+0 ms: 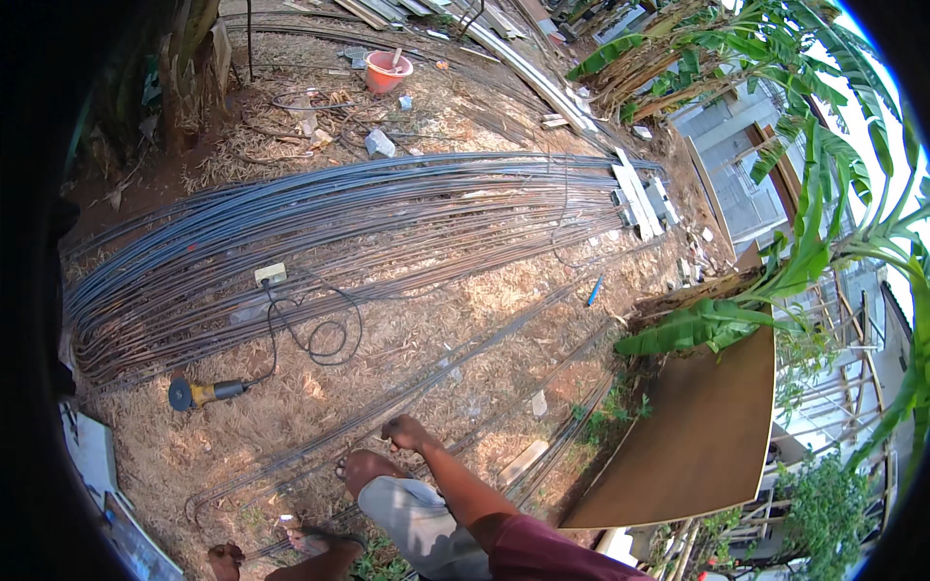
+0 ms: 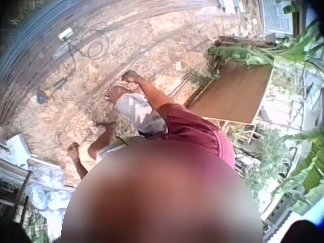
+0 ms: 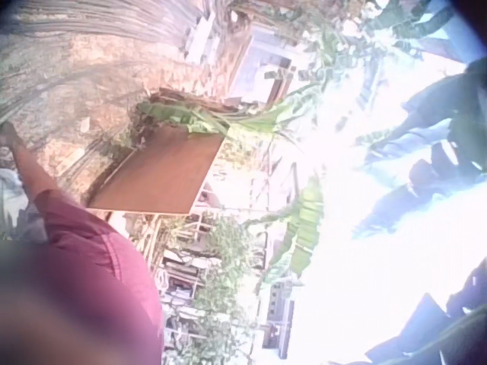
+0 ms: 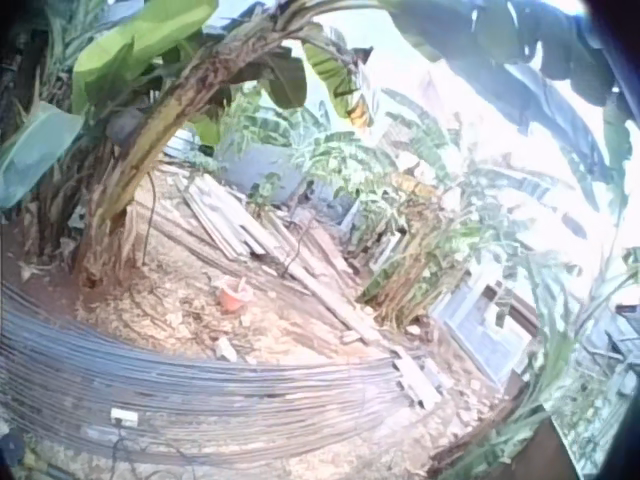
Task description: The person uses an angle grinder to cut metal rods on the ground, then switches to a blue crowbar to bend the cut rods into curved shapes. The person handles the rods one at a time, positioning and bending them manually.
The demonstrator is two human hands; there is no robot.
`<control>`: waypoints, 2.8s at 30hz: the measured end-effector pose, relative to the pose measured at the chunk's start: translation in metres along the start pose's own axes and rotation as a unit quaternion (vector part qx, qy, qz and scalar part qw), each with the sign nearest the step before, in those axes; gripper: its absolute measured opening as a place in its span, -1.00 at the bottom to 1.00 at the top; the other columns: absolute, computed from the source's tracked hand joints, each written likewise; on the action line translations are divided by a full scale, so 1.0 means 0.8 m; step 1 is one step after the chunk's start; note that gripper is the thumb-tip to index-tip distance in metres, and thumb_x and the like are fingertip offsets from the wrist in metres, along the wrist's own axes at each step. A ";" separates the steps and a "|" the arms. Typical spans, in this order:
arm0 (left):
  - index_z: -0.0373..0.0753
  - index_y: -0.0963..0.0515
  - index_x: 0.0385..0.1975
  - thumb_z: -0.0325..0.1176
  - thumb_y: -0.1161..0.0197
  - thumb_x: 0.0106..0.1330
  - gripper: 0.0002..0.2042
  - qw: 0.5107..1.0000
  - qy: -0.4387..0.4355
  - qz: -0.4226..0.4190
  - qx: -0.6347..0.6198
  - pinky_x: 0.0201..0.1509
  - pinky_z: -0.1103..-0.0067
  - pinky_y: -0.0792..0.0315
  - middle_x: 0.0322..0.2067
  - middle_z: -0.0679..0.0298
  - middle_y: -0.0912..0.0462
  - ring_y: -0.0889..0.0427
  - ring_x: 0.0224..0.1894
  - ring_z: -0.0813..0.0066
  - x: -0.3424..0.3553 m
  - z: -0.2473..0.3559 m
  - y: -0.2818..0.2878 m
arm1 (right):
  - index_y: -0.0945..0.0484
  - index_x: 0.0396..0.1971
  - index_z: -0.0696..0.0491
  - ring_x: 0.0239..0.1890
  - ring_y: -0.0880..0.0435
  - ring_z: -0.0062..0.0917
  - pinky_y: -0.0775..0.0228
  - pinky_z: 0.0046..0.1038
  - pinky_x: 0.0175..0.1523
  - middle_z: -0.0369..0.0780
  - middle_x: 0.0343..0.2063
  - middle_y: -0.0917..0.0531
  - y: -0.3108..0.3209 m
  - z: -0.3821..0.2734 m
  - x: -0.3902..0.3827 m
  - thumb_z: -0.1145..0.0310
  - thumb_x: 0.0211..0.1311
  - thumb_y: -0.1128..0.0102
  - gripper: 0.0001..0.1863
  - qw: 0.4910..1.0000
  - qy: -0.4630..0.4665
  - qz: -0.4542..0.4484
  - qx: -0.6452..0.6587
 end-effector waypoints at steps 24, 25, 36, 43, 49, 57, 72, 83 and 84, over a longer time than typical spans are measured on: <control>-0.14 -0.63 -0.22 0.05 -0.20 0.28 -0.63 0.907 0.220 -0.340 -0.115 -0.52 0.36 -0.35 -0.41 0.28 -0.61 -0.59 -0.45 0.18 -0.046 0.410 -0.220 | -0.71 0.13 0.08 0.28 -0.63 -0.07 -0.41 -0.20 0.44 0.03 0.23 -0.65 0.017 0.142 -0.527 0.19 0.51 0.16 -0.51 0.993 -0.074 0.052 -0.080; -0.13 -0.61 -0.24 0.05 -0.17 0.32 -0.65 0.950 0.117 -0.289 0.031 -0.51 0.38 -0.35 -0.44 0.31 -0.57 -0.56 -0.47 0.22 -0.025 0.463 -0.232 | -0.72 0.09 0.08 0.29 -0.63 -0.08 -0.42 -0.20 0.44 0.03 0.22 -0.66 0.025 0.156 -0.538 0.22 0.48 0.15 -0.52 0.989 -0.101 0.057 -0.088; -0.18 -0.56 -0.27 -0.28 -0.33 0.45 -0.86 0.958 -0.033 -0.200 0.204 -0.38 0.53 -0.52 -0.32 0.23 -0.73 -0.76 -0.34 0.42 -0.222 0.573 -0.586 | -0.78 -0.03 0.07 0.13 -0.73 -0.05 -0.57 -0.16 0.29 0.04 0.03 -0.75 0.111 0.399 -0.510 0.13 0.35 -0.03 -0.55 0.980 -0.163 0.074 -0.089; -0.27 -0.66 -0.15 -0.47 -0.27 0.39 -0.89 0.860 0.090 -0.364 0.347 -0.25 0.42 -0.60 -0.23 0.16 -0.79 -0.79 -0.27 0.31 -0.387 0.434 -0.748 | -0.71 -0.17 0.19 -0.54 -0.76 -0.39 -0.63 -0.33 -0.44 -0.13 -0.46 -0.73 0.388 0.433 -0.529 0.28 0.45 -0.16 -0.72 0.805 -0.048 0.300 0.509; -0.38 -0.67 -0.13 -0.60 -0.23 0.23 -0.77 0.866 0.219 -0.320 0.316 -0.26 0.37 -0.62 -0.24 0.06 -0.80 -0.82 -0.30 0.23 -0.370 0.402 -0.820 | -0.68 -0.27 0.31 -0.61 -0.74 -0.38 -0.61 -0.41 -0.53 -0.09 -0.45 -0.72 0.562 0.417 -0.509 0.20 0.40 -0.34 -0.62 0.706 -0.140 0.320 0.616; -0.23 -0.66 -0.14 0.13 0.00 0.29 -0.47 0.877 0.084 -0.284 0.379 -0.20 0.15 -0.49 -0.22 0.05 -0.71 -0.66 -0.29 0.00 -0.236 0.428 -1.015 | -0.71 -0.35 0.16 -0.62 -0.58 -0.46 -0.67 -0.32 -0.46 -0.24 -0.51 -0.55 0.666 0.466 -0.434 0.17 0.33 -0.36 -0.69 0.721 -0.249 0.245 0.598; -0.27 -0.66 -0.08 -0.33 -0.34 0.48 -0.83 0.862 -0.112 -0.450 0.206 -0.07 0.52 -0.57 -0.23 0.26 -0.77 -0.78 -0.17 0.47 -0.451 0.787 -1.785 | -0.74 0.04 0.03 0.10 -0.75 -0.07 -0.52 -0.19 0.25 0.01 -0.06 -0.80 1.092 0.528 -0.299 -0.19 0.20 -0.31 -0.37 0.855 -0.230 0.342 0.313; -0.37 -0.69 -0.40 -0.42 -0.33 0.29 -0.87 0.892 0.088 -0.149 0.417 -0.35 0.49 -0.65 -0.48 0.18 -0.76 -0.75 -0.45 0.38 -0.334 0.540 -1.496 | -0.73 0.17 -0.13 0.36 -0.54 -0.05 -0.23 -0.16 0.52 -0.05 0.24 -0.68 1.102 0.560 0.032 -0.28 0.44 -0.03 -0.38 0.989 -0.123 0.067 -0.052; -0.39 -0.70 -0.43 -0.43 -0.32 0.32 -0.85 0.817 0.151 -0.164 0.531 -0.41 0.48 -0.66 -0.51 0.12 -0.74 -0.75 -0.49 0.31 -0.333 0.520 -1.459 | -0.74 0.15 -0.14 0.33 -0.57 -0.05 -0.26 -0.16 0.50 -0.06 0.23 -0.68 1.108 0.574 0.026 -0.28 0.44 -0.05 -0.39 0.986 -0.155 0.064 -0.014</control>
Point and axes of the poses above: each hand's wrist, its own x-axis towards the middle knuckle, its own y-axis out of the back of the hand, z = x × y, the point moved 6 cm from there along x, towards the middle knuckle
